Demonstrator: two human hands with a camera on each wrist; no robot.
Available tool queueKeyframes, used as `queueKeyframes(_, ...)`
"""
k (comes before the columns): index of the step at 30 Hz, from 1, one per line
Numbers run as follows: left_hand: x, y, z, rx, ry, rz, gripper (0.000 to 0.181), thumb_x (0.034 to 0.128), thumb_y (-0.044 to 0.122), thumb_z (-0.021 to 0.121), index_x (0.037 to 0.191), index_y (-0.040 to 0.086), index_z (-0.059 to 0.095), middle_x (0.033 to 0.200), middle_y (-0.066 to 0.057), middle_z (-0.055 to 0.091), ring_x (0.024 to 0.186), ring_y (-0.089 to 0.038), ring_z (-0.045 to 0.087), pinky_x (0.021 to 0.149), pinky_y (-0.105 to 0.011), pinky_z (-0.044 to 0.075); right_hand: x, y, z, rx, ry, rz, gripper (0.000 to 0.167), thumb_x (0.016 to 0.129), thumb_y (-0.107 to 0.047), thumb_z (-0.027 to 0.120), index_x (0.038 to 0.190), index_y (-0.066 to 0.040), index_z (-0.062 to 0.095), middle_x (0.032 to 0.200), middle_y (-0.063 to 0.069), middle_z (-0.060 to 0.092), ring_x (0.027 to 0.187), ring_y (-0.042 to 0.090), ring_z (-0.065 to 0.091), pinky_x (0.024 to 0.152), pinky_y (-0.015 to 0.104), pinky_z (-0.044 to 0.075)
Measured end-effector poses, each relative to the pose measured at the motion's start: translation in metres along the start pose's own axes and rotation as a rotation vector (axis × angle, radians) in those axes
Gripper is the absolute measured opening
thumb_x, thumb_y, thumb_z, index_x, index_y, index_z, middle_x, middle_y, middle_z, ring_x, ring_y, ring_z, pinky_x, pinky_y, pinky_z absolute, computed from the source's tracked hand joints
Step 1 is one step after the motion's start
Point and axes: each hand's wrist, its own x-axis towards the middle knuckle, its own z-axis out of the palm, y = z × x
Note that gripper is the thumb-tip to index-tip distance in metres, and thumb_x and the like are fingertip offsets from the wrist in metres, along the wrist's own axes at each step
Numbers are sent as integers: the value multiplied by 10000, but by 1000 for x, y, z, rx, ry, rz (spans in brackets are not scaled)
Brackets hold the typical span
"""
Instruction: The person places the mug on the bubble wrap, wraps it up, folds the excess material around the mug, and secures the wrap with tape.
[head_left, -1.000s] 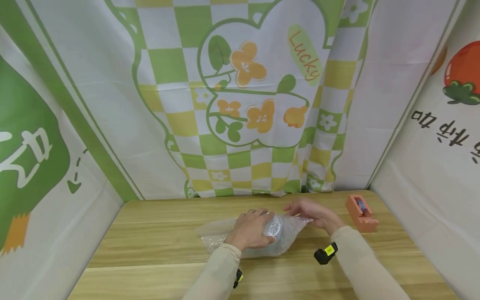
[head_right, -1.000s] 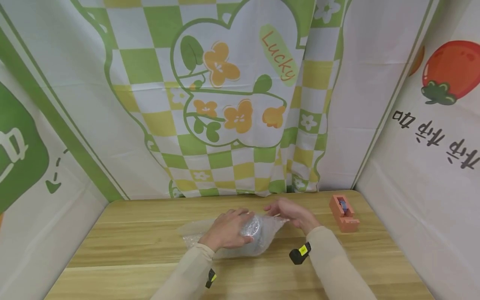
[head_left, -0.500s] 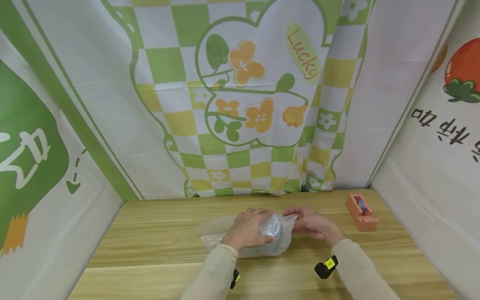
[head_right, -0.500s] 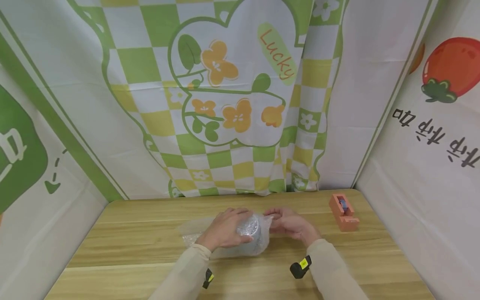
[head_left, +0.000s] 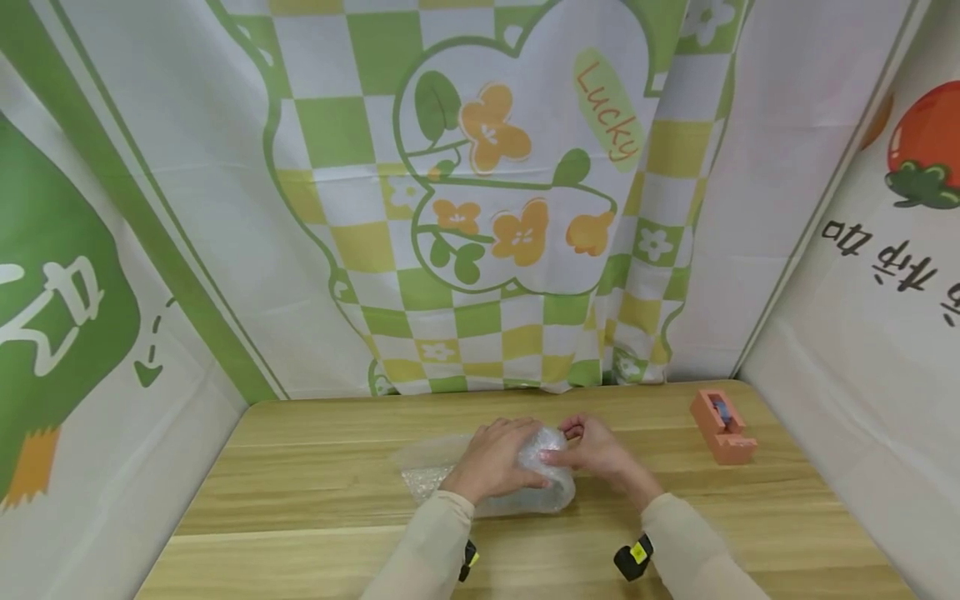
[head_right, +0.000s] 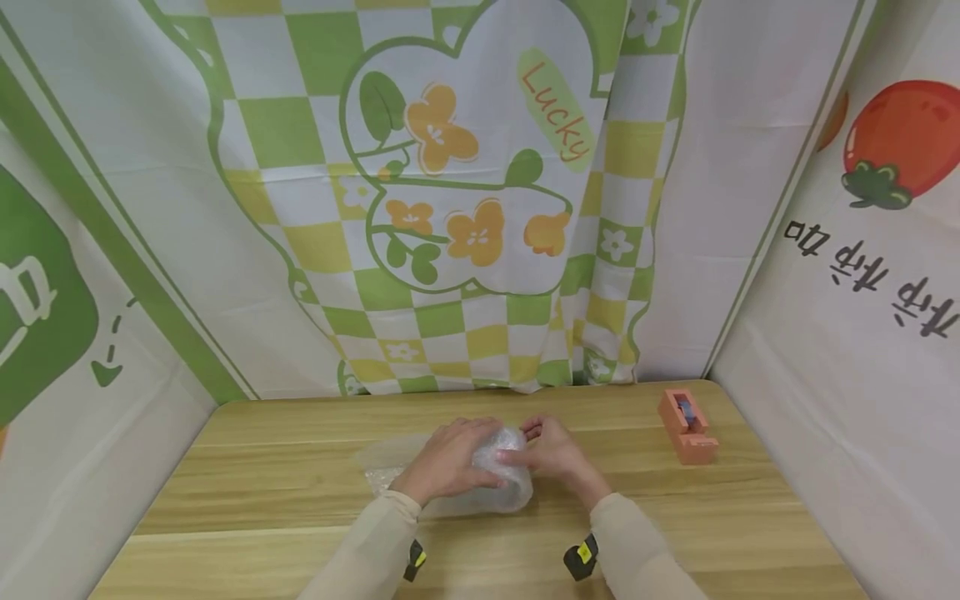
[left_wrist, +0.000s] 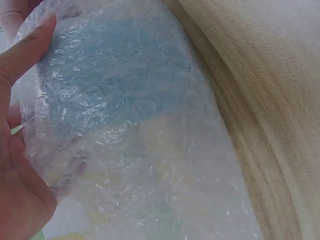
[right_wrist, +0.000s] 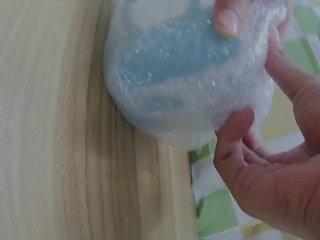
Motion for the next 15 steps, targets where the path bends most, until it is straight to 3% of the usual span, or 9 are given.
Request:
queueKeyframes(7,-1,-3,3,-59,13,-15,877,758,503,853,1462,91,528,1511,-72,512,1339,-310,502,1107,-527,394,-5,-2,11,-143,94,-33,620,782,-160,900,1190,96,510,1080,207,599,883,258,628,707,353,574)
queueKeyframes(15,-4,-9,7,-103,32,24,897,799,513,816,1489,51,478,1538,-112,472,1360,-322,483,1134,-525,367,-6,-2,19,-143,157,-46,612,765,-192,913,1151,78,522,1039,180,591,854,247,609,678,329,548)
